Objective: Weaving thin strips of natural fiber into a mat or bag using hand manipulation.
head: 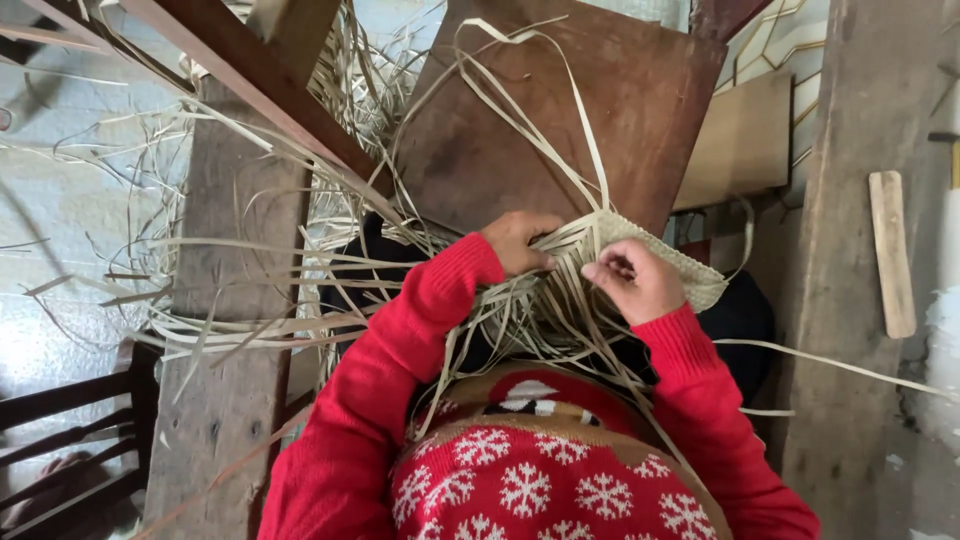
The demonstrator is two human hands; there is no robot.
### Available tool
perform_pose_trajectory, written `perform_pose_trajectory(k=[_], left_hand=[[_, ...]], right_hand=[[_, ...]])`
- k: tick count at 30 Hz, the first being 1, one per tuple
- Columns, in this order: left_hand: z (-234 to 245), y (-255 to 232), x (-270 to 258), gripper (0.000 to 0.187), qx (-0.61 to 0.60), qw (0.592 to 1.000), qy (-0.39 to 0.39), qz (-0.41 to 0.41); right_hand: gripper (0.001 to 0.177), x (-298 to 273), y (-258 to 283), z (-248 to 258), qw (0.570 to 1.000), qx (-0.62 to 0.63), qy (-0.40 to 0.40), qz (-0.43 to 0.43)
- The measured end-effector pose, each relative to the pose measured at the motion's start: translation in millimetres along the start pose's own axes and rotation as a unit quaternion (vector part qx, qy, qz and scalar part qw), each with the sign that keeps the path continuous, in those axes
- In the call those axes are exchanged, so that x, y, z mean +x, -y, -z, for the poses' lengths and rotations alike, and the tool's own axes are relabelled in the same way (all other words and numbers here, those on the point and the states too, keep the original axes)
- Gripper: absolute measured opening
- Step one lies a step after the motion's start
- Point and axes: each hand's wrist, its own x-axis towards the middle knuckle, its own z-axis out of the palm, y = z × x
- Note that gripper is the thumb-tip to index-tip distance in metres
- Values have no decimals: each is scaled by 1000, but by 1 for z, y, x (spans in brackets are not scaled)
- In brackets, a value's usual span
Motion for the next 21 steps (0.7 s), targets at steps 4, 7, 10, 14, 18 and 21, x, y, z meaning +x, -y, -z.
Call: perform_pose_trajectory(k=[4,7,10,14,18,21], left_hand=[[2,-17,-5,35,-16,1000,-13,-2],[0,-22,-7,31,-15,999,-27,-12],[-2,-17,-6,28,-14,999,-44,-18],[-1,-14,-6,25,-43,997,-58,-20],[-5,-20,-8,27,-48,997,-60,-26],[-7,-19,-8,27,-57,995,-70,-30]], right_hand=[[30,1,15,-1,997,-55,2,47],[31,2,12,-3,995,-79,17,61],[29,0,4,-9,997,-67,14,31],[24,-2,6,-13,999,-20,14,-37],[22,1,9,-10,996,-43,70,-45],[19,0,7,-15,997,-44,43,-54]])
